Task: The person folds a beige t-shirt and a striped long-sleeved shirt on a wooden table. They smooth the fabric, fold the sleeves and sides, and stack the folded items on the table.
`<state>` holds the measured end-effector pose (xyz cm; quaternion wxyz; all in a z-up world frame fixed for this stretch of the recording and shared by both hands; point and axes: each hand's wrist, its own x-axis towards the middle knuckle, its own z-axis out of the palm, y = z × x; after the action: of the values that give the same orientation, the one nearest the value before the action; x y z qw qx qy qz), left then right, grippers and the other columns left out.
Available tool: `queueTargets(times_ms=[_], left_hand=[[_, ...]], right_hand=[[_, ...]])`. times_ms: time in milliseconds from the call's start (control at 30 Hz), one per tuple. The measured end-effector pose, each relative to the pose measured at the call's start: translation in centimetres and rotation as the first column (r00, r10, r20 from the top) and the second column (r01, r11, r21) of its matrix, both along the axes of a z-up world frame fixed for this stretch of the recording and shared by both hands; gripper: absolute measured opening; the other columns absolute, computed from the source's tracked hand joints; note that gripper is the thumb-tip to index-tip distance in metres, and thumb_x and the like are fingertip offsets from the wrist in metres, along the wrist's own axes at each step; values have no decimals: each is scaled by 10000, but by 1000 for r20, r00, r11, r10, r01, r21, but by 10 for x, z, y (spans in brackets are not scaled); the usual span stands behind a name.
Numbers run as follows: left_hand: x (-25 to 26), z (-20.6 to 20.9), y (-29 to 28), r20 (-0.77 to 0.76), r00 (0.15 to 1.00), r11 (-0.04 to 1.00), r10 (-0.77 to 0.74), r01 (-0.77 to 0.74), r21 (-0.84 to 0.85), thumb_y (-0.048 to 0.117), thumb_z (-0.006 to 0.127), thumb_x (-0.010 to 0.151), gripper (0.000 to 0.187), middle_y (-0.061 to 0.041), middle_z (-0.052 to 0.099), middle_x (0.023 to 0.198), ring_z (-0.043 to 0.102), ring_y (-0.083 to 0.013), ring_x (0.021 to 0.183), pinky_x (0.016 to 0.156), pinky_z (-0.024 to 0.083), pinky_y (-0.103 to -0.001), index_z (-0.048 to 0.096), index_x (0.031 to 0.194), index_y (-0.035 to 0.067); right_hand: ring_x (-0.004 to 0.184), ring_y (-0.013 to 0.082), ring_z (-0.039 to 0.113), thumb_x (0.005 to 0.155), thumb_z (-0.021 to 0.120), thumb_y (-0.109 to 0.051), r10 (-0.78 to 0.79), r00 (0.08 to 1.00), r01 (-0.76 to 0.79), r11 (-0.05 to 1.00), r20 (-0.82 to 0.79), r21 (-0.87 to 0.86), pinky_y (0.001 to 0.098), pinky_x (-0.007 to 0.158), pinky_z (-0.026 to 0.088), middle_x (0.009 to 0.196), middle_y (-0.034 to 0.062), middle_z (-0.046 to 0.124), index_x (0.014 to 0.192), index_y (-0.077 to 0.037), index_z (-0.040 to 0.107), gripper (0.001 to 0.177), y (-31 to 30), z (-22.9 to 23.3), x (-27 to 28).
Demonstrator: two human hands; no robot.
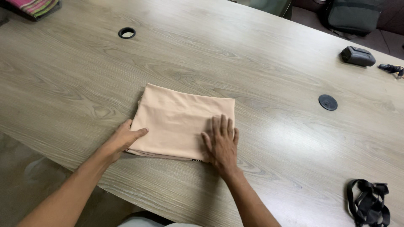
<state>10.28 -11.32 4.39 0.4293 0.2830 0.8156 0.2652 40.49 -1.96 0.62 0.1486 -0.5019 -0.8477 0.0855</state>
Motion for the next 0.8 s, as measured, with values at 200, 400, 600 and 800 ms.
queueTargets(times_ms=[200, 400, 600, 800], left_hand=[[21, -13, -20, 442, 869, 962, 224, -270, 43, 261, 671, 929, 493, -149, 727, 1139, 697, -241, 1009, 853, 584, -411, 557, 1351, 33], [64, 1, -36, 703, 638, 883, 316, -468, 27, 210, 689, 932, 385, -92, 703, 1039, 652, -174, 890, 739, 561, -310, 615, 1250, 6], [104, 53, -34, 790, 570, 887, 225, -456, 77, 196, 658, 956, 352, -109, 664, 1125, 676, -169, 976, 878, 592, -301, 602, 1225, -25], [82, 83, -51, 635, 769, 920, 79, -302, 250, 428, 479, 1025, 516, -129, 629, 1211, 635, -239, 1111, 1026, 489, -430, 520, 1364, 41]], right_hand=[[1563, 323, -20, 900, 480, -677, 443, 896, -434, 856, -34, -281, 533, 1239, -35, 1701, 95, 26, 1645, -226, 122, 941, -76, 19, -53], [1515, 377, 252, 881, 721, -292, 366, 899, -401, 909, -241, -113, 550, 1227, 209, 1646, 154, 269, 1593, -126, 264, 862, -94, 30, -48], [1156, 298, 677, 807, 718, 71, 223, 878, -286, 954, -425, -90, 439, 999, 533, 1351, 114, 672, 1413, -100, 581, 644, -78, 50, -39], [950, 310, 750, 819, 708, 37, 287, 780, -377, 925, -556, -51, 438, 852, 580, 1107, 140, 765, 1301, -81, 659, 498, -53, 87, -37]])
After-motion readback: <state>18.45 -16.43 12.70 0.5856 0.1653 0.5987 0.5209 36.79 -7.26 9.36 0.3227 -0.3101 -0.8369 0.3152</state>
